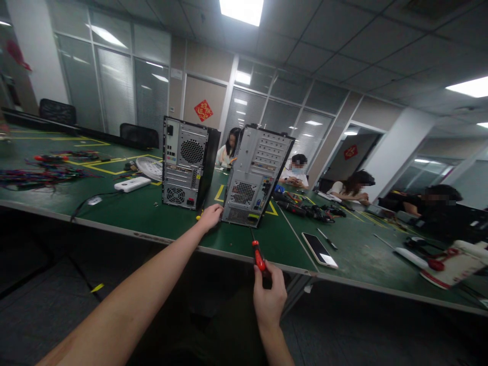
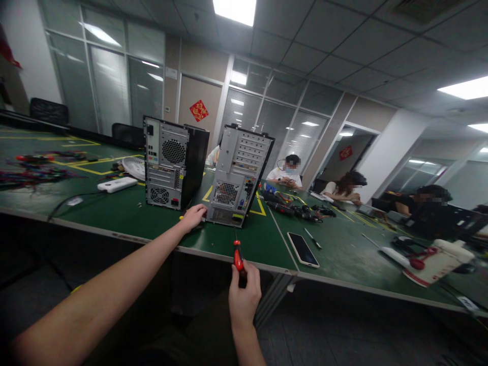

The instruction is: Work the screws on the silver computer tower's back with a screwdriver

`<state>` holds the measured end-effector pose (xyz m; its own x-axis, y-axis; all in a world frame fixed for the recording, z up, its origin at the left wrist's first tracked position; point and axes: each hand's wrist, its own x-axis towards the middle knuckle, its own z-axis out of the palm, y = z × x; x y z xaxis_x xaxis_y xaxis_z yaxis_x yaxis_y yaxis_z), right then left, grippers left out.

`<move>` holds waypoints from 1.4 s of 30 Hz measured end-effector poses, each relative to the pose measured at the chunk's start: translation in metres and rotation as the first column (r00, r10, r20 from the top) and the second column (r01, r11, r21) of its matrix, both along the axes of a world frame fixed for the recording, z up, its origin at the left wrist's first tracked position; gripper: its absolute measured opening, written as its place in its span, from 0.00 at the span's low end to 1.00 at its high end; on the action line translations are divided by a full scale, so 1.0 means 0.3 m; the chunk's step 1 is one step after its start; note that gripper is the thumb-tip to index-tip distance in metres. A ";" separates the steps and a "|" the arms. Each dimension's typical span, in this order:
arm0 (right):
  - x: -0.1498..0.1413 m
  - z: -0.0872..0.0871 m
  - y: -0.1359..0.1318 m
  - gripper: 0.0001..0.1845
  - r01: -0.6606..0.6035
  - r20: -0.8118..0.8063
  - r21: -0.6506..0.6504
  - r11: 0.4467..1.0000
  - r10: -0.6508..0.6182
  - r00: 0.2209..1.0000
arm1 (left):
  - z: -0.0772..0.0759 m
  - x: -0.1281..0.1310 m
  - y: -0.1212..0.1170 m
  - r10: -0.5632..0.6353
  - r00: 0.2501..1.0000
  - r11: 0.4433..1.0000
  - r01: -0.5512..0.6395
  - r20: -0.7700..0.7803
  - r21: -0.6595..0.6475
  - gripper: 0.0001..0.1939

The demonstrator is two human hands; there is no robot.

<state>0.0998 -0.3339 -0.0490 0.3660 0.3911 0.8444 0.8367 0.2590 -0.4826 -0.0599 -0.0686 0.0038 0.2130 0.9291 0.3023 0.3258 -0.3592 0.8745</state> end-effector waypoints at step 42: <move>-0.001 -0.004 0.000 0.16 -0.005 0.050 -0.012 1.000 0.005 0.999 | -0.006 -0.001 0.004 -0.006 1.000 1.000 0.006 0.018 -0.006 0.14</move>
<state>0.0997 -0.3338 -0.0502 0.3214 0.4030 0.8569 0.8585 0.2579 -0.4433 -0.0601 -0.0674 0.0018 0.2132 0.9297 0.3002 0.3075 -0.3555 0.8826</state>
